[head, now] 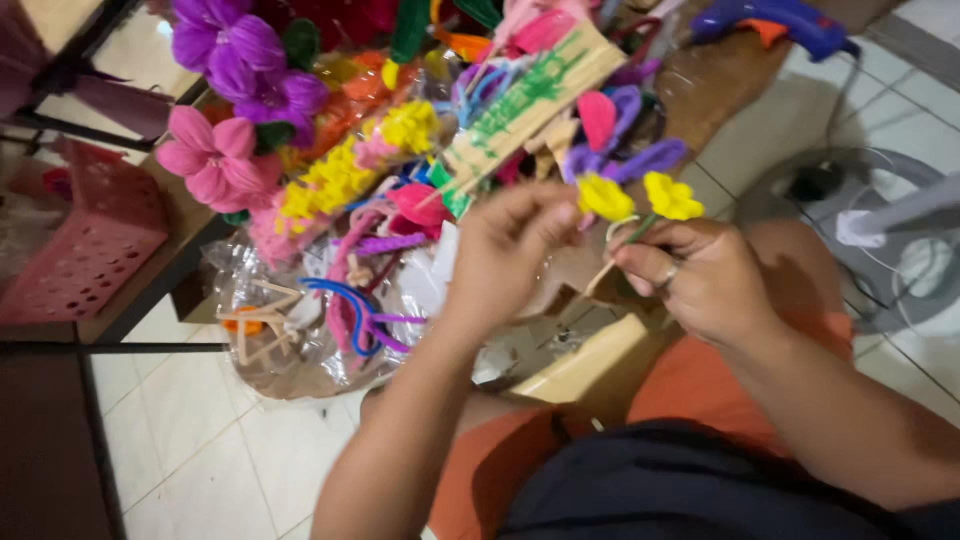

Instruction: The person attaches yellow flower-shaped cutouts to wooden sticks. They wrap the sticks with green tape and use a glue gun to secure more flower heads, eventually grouping multiple flowers together.

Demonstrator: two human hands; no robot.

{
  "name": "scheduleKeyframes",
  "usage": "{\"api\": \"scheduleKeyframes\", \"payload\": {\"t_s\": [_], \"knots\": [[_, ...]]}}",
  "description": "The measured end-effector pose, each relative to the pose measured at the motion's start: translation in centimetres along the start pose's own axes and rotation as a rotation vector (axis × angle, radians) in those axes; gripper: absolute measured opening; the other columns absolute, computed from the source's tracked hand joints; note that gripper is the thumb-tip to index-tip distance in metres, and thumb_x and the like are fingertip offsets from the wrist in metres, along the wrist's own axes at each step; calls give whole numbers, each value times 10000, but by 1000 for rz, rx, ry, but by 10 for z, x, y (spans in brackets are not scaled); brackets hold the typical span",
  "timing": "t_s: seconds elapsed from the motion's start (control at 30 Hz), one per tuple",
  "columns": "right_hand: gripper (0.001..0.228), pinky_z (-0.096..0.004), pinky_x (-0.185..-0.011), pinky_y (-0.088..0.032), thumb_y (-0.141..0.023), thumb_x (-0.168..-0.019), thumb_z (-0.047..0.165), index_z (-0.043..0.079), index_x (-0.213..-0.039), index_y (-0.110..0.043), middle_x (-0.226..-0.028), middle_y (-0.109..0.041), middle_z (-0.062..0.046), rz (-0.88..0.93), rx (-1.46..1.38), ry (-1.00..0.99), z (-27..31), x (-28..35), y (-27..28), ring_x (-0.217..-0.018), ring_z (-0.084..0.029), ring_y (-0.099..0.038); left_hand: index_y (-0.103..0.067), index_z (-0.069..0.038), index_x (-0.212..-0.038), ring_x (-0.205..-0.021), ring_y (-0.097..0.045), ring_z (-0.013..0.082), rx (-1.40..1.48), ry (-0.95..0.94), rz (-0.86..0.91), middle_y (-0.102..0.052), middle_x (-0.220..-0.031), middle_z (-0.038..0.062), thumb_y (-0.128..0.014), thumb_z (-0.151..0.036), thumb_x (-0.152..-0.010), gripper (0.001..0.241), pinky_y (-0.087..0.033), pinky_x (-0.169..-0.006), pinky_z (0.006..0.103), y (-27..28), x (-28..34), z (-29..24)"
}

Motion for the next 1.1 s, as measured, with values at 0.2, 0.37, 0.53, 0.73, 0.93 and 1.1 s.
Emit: {"api": "scheduleKeyframes", "payload": {"t_s": [0.2, 0.37, 0.53, 0.73, 0.93, 1.1], "knots": [[50, -206, -422, -371, -688, -798, -38, -33, -801, -639, -544, -510, -79, -81, 29, 37, 26, 21, -4, -440, -107, -463, -706, -90, -954, -776, -625, 92, 41, -63, -111, -681, -826, 49, -731, -94, -785, 171, -535, -765, 276, -28, 56, -13], [46, -171, -393, -322, -669, -826, -11, -47, -820, -643, -488, -501, -89, -56, 77, -7, 40, 24, -14, -426, -72, -408, -701, -41, -904, -817, -604, 113, 89, -130, -149, -659, -855, 80, -745, -68, -762, 150, -522, -773, 279, -18, 61, -31], [50, -175, -393, -318, -660, -826, -34, -40, -875, -653, -495, -518, -92, -83, 106, -18, 42, 26, -22, -428, -91, -452, -701, -32, -916, -877, -594, 111, 193, -118, -143, -650, -887, 82, -730, -85, -792, 138, -507, -812, 296, -17, 61, -29], [53, -163, -431, -315, -666, -838, 19, -14, -796, -665, -459, -487, -72, -42, 167, 42, 56, 24, -30, -440, -80, -404, -665, 6, -929, -632, -602, 73, 342, 79, -181, -641, -703, 82, -692, -81, -820, 142, -457, -445, 157, -17, 58, -10], [47, -162, -452, -332, -687, -827, 28, -9, -855, -674, -486, -513, -51, -72, 249, 29, 58, 27, -24, -457, -64, -455, -681, -25, -878, -625, -602, 49, 259, 79, -156, -663, -698, 75, -726, -92, -783, 125, -474, -440, 143, -21, 56, -13], [90, -165, -286, -273, -661, -882, 72, 21, -810, -646, -494, -520, -71, -99, 355, -76, 57, 29, -14, -344, -42, -359, -679, -68, -851, -591, -581, 79, 72, 119, -229, -620, -649, 42, -704, -142, -781, 104, -499, -434, 211, -5, 51, 10]]}}
Point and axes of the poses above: each hand's wrist, its own x-axis away from the middle knuckle, its own y-axis out of the back of the hand, z = x × y, the point moved 6 cm from there along -x, towards the middle knuckle
